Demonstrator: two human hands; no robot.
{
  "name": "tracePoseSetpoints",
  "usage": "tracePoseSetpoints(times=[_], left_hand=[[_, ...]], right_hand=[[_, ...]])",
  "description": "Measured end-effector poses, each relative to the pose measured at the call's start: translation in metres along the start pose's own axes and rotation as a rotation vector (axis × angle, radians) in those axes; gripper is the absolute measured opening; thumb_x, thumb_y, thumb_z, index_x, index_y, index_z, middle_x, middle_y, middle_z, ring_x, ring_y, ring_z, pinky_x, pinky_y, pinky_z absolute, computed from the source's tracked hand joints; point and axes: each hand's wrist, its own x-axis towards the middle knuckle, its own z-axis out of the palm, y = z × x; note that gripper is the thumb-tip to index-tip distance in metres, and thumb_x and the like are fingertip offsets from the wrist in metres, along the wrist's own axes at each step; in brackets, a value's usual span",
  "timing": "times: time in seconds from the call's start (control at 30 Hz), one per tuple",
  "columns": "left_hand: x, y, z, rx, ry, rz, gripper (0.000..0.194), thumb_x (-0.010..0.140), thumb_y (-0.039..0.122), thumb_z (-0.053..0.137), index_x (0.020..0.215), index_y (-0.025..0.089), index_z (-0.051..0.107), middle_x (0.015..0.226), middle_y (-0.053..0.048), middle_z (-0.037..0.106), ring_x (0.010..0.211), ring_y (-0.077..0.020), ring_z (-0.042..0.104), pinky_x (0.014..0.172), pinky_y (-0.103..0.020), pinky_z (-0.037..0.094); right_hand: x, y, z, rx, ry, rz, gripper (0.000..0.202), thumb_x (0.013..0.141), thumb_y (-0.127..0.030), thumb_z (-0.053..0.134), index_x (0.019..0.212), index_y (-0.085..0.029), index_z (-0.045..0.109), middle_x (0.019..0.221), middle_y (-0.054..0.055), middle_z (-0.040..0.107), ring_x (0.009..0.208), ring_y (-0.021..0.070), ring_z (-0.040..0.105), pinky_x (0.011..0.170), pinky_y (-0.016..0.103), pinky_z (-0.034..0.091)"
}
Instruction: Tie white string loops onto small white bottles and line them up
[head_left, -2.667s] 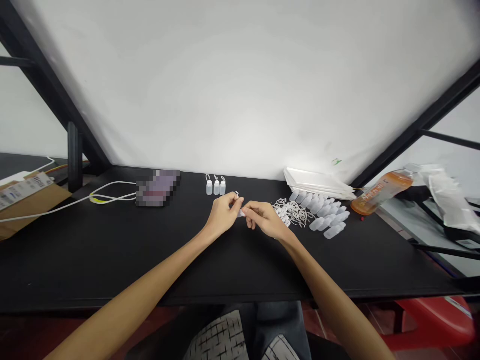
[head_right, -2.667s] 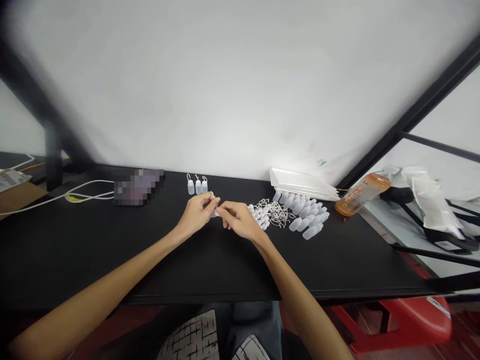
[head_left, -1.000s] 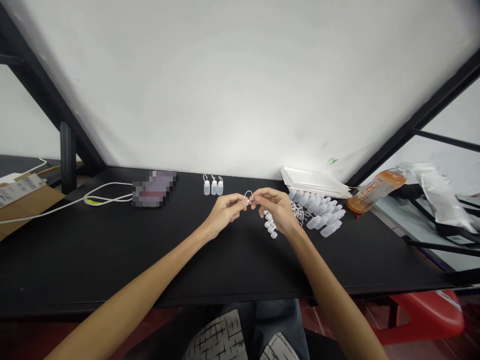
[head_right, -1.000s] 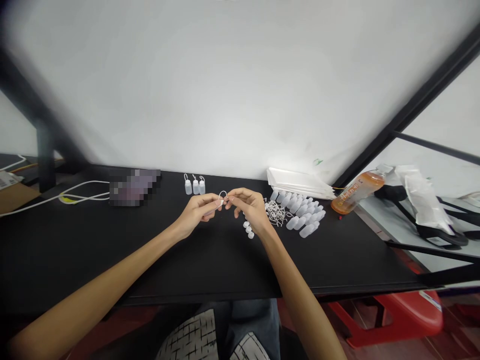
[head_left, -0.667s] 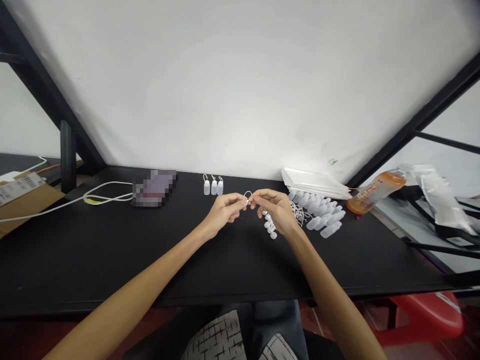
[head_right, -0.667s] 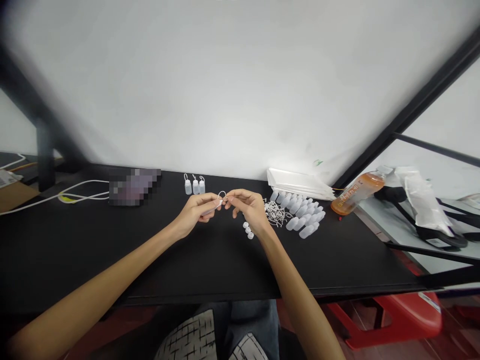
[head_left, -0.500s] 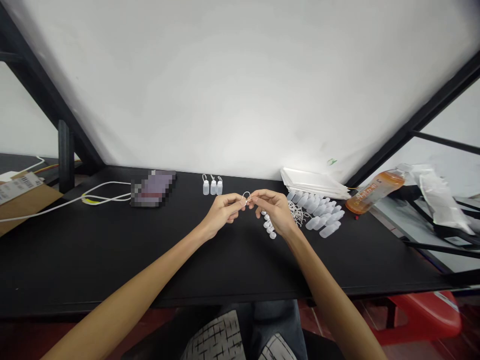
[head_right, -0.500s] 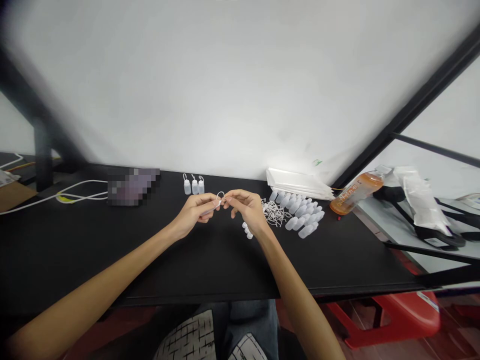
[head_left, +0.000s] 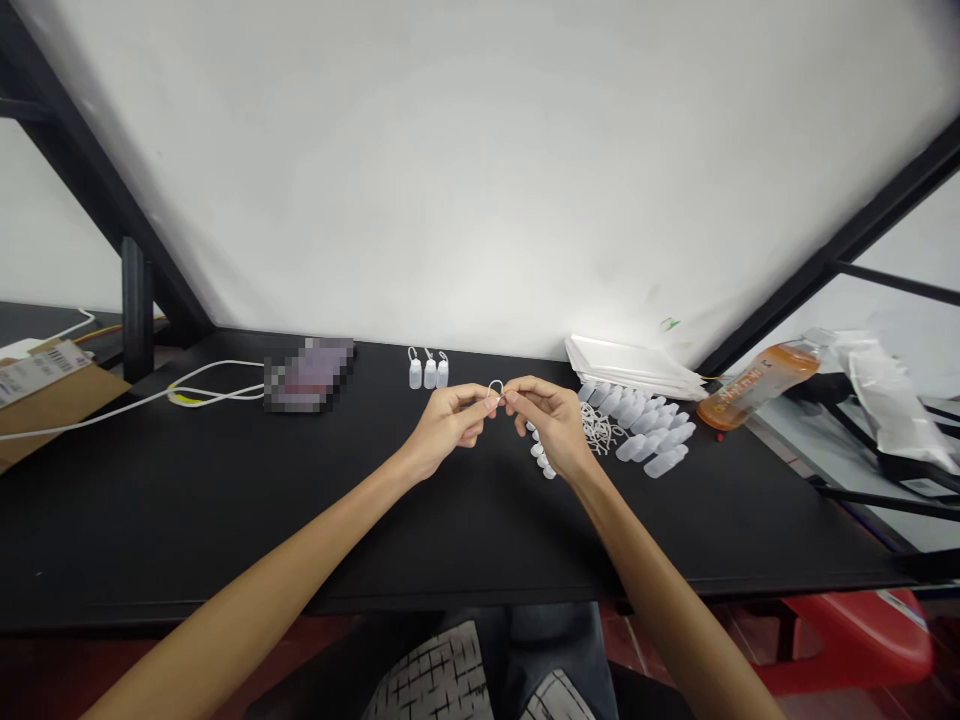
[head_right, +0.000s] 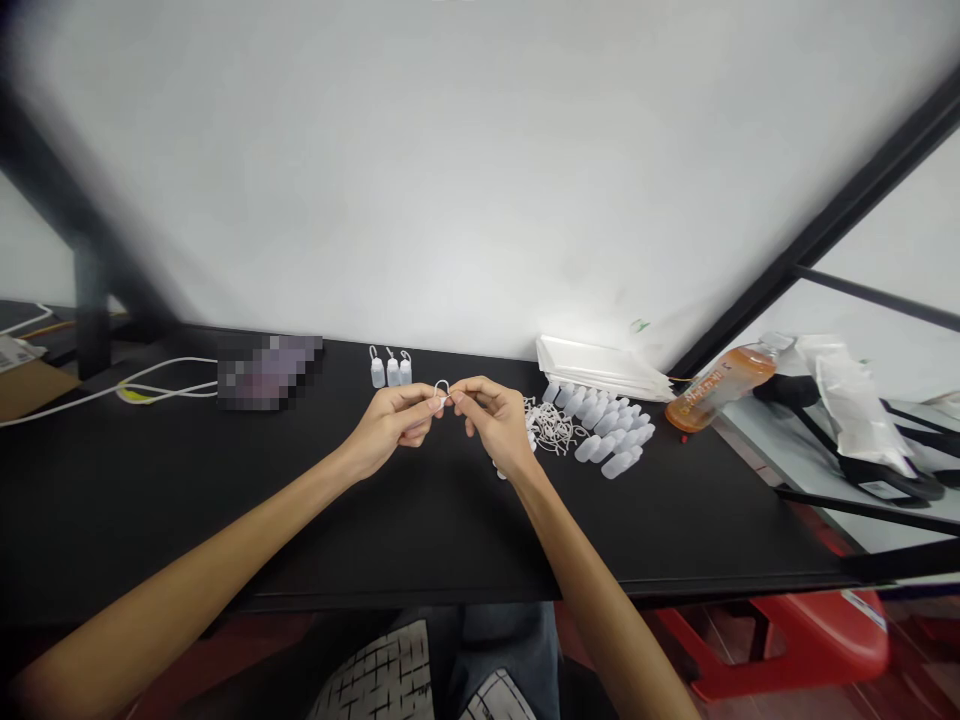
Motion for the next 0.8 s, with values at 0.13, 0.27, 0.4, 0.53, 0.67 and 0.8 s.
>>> tracePoseSetpoints(times=[0.13, 0.27, 0.4, 0.53, 0.67, 0.8], left_hand=[[0.001, -0.001, 0.001, -0.037, 0.011, 0.009, 0.031, 0.079, 0.042, 0.075, 0.078, 0.014, 0.063, 0.056, 0.007, 0.036, 0.046, -0.0025, 0.025, 0.043, -0.019, 0.019], [0.001, -0.001, 0.001, -0.070, 0.023, 0.024, 0.031, 0.079, 0.043, 0.075, 0.079, 0.014, 0.063, 0.056, 0.008, 0.036, 0.045, -0.0024, 0.025, 0.043, -0.019, 0.020], [0.001, -0.002, 0.001, -0.086, 0.014, 0.028, 0.029, 0.080, 0.041, 0.075, 0.079, 0.014, 0.063, 0.054, 0.009, 0.032, 0.045, -0.0027, 0.024, 0.043, -0.019, 0.019], [0.002, -0.004, 0.001, -0.115, 0.027, 0.024, 0.028, 0.079, 0.039, 0.076, 0.081, 0.014, 0.063, 0.060, 0.006, 0.039, 0.046, -0.0021, 0.026, 0.043, -0.019, 0.020], [0.003, -0.004, 0.000, -0.126, 0.000, 0.018, 0.027, 0.080, 0.038, 0.076, 0.080, 0.014, 0.064, 0.063, 0.005, 0.042, 0.047, -0.0021, 0.028, 0.043, -0.019, 0.020], [0.003, -0.003, -0.002, -0.105, 0.001, 0.014, 0.028, 0.081, 0.041, 0.074, 0.085, 0.014, 0.066, 0.064, 0.005, 0.042, 0.048, -0.0025, 0.027, 0.043, -0.019, 0.019]], right_hand=[[0.001, 0.001, 0.004, -0.017, 0.000, -0.013, 0.018, 0.077, -0.036, 0.075, 0.081, -0.018, 0.073, 0.081, 0.004, 0.065, 0.068, 0.0136, 0.055, 0.044, 0.022, 0.041], [0.002, 0.002, 0.007, -0.005, 0.002, -0.023, 0.020, 0.078, -0.037, 0.075, 0.084, -0.018, 0.072, 0.082, 0.004, 0.065, 0.071, 0.0148, 0.058, 0.046, 0.023, 0.042], [0.002, 0.002, 0.011, -0.016, 0.005, -0.062, 0.018, 0.079, -0.037, 0.074, 0.082, -0.019, 0.072, 0.085, 0.003, 0.065, 0.066, 0.0122, 0.057, 0.050, 0.025, 0.045], [0.002, 0.002, 0.012, -0.033, 0.021, -0.072, 0.020, 0.078, -0.038, 0.075, 0.080, -0.019, 0.072, 0.086, 0.003, 0.065, 0.063, 0.0109, 0.056, 0.053, 0.026, 0.048], [0.002, 0.000, 0.009, -0.043, 0.003, -0.071, 0.021, 0.079, -0.040, 0.074, 0.081, -0.019, 0.073, 0.087, 0.004, 0.065, 0.068, 0.0130, 0.059, 0.054, 0.026, 0.050], [0.001, -0.002, 0.006, -0.060, -0.015, -0.090, 0.020, 0.085, -0.040, 0.067, 0.086, -0.022, 0.077, 0.094, 0.005, 0.066, 0.078, 0.0155, 0.062, 0.057, 0.027, 0.054]])
